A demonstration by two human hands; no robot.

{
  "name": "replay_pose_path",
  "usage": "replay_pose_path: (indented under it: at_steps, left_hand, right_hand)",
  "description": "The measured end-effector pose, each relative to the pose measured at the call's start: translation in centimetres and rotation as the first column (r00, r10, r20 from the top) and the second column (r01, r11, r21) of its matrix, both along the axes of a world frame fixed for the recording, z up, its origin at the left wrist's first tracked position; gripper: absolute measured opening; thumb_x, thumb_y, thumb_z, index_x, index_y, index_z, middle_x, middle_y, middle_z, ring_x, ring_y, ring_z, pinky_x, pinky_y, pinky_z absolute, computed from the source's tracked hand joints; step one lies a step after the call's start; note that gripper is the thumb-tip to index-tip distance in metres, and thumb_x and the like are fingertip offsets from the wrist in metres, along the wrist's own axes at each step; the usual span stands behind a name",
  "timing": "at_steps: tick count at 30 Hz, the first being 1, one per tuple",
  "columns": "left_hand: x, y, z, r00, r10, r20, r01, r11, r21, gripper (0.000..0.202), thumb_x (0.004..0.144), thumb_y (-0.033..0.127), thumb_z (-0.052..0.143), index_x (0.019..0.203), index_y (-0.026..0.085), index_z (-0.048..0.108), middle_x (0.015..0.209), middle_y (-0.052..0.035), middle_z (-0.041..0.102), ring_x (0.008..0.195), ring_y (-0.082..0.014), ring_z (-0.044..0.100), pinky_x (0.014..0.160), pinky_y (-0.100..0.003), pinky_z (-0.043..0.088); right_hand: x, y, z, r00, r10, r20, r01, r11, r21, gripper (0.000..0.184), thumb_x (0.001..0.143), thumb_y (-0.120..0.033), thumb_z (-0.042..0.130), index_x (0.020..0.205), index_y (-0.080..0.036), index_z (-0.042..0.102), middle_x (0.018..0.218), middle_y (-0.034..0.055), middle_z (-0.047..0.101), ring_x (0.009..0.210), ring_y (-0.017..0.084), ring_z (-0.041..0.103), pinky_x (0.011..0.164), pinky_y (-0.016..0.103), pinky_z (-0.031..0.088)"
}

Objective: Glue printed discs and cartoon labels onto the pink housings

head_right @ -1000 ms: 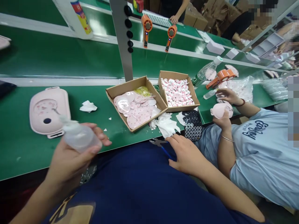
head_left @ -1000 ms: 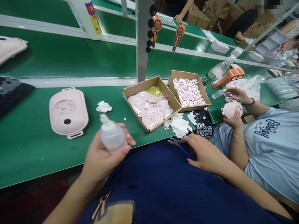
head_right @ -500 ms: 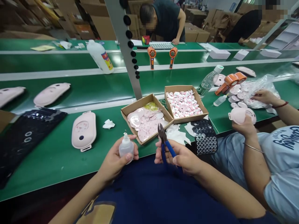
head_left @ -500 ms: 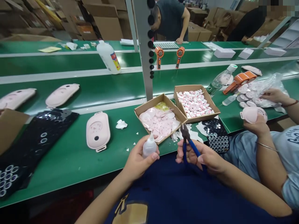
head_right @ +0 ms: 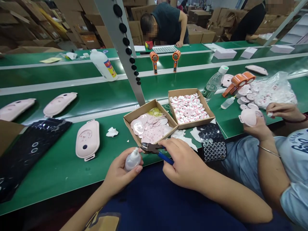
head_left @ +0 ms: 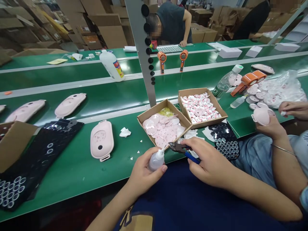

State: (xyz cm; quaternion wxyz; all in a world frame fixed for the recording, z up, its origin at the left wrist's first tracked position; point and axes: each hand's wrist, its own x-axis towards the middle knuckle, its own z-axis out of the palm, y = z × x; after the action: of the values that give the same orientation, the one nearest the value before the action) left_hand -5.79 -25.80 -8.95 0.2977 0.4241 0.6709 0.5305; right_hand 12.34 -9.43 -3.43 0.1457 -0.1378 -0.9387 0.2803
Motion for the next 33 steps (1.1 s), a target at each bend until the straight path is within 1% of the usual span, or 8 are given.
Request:
replay_pose_path:
  at_steps: [8,14,20,27,29,31,32,33]
  left_hand:
    - [0.0,-0.1,0.1,0.998,0.014,-0.061,-0.014,1.0,0.007,0.036,0.077,0.038,0.075,0.108,0.022,0.067,0.088,-0.0084,0.073,0.075,-0.0269,0.068,0.068,-0.038,0.054]
    - [0.0,0.0,0.3,0.994,-0.003,-0.113,0.008,0.999,0.04,0.032,0.079,0.034,0.074,0.108,0.024,0.068,0.09,-0.0067,0.074,0.075,-0.0256,0.069,0.069,-0.037,0.055]
    - [-0.1,0.0,0.1,0.992,0.0,-0.123,0.003,1.0,0.024,0.031,0.079,0.035,0.073,0.108,0.024,0.067,0.091,-0.0066,0.074,0.076,-0.0262,0.07,0.071,-0.037,0.056]
    - [-0.6,-0.2,0.1,0.956,0.058,-0.287,-0.061,0.998,0.0,0.033,0.077,0.036,0.074,0.107,0.021,0.067,0.078,-0.0053,0.072,0.069,-0.0252,0.068,0.073,-0.039,0.055]
    - [-1.0,-0.5,0.2,0.976,-0.012,-0.216,0.004,0.999,-0.039,0.034,0.077,0.035,0.074,0.107,0.02,0.067,0.077,-0.0043,0.069,0.067,-0.0229,0.065,0.069,-0.035,0.053]
    - [-1.4,-0.7,0.1,0.989,-0.142,0.033,0.143,0.988,-0.058,0.039,0.077,0.038,0.075,0.109,0.019,0.065,0.073,-0.0022,0.066,0.06,-0.0183,0.06,0.061,-0.03,0.049]
    - [-1.7,-0.9,0.0,0.955,-0.214,0.207,0.227,0.973,-0.04,0.043,0.077,0.041,0.076,0.111,0.018,0.064,0.07,-0.0009,0.064,0.056,-0.0156,0.056,0.056,-0.026,0.046]
    - [-2.0,-0.9,-0.2,0.88,-0.29,0.376,0.313,0.95,0.0,0.047,0.077,0.044,0.077,0.112,0.017,0.062,0.067,0.0002,0.062,0.052,-0.0131,0.053,0.051,-0.023,0.043]
  right_hand:
    - [0.1,-0.1,0.3,0.999,0.014,0.035,-0.017,0.997,0.069,0.051,0.077,-0.014,0.05,0.128,-0.017,0.055,0.115,0.0122,0.069,0.107,0.028,0.065,0.095,0.046,0.055]
    - [-0.1,-0.3,0.2,1.0,0.025,0.018,-0.027,0.995,0.1,0.04,0.09,-0.022,0.052,0.128,-0.012,0.057,0.11,0.0146,0.071,0.1,0.028,0.067,0.089,0.046,0.057]
    - [-0.1,-0.4,0.2,0.999,0.039,0.021,-0.041,0.994,0.1,0.04,0.095,-0.029,0.053,0.129,-0.009,0.058,0.111,0.0162,0.071,0.101,0.029,0.068,0.087,0.048,0.059]
    - [-0.2,-0.1,-0.1,1.0,0.031,0.001,-0.031,0.993,0.113,0.037,0.096,-0.03,0.054,0.127,-0.012,0.059,0.109,0.0153,0.072,0.098,0.028,0.069,0.085,0.047,0.059]
    - [-0.1,0.1,0.0,0.999,0.024,-0.039,-0.018,0.989,0.146,0.035,0.095,-0.03,0.055,0.125,-0.012,0.06,0.108,0.0154,0.072,0.097,0.028,0.068,0.085,0.047,0.059]
    - [-0.1,0.4,0.2,0.997,0.038,-0.062,-0.028,0.988,0.151,0.034,0.095,-0.029,0.056,0.124,-0.012,0.06,0.107,0.0153,0.072,0.096,0.028,0.069,0.084,0.047,0.059]
    - [-0.1,0.5,0.4,0.997,0.055,-0.06,-0.046,0.99,0.136,0.033,0.095,-0.029,0.057,0.122,-0.012,0.061,0.107,0.015,0.072,0.096,0.028,0.069,0.084,0.046,0.059]
    - [-0.1,0.7,0.5,0.996,0.077,-0.051,-0.07,0.991,0.114,0.032,0.094,-0.029,0.057,0.122,-0.012,0.061,0.107,0.0146,0.072,0.096,0.027,0.069,0.084,0.045,0.059]
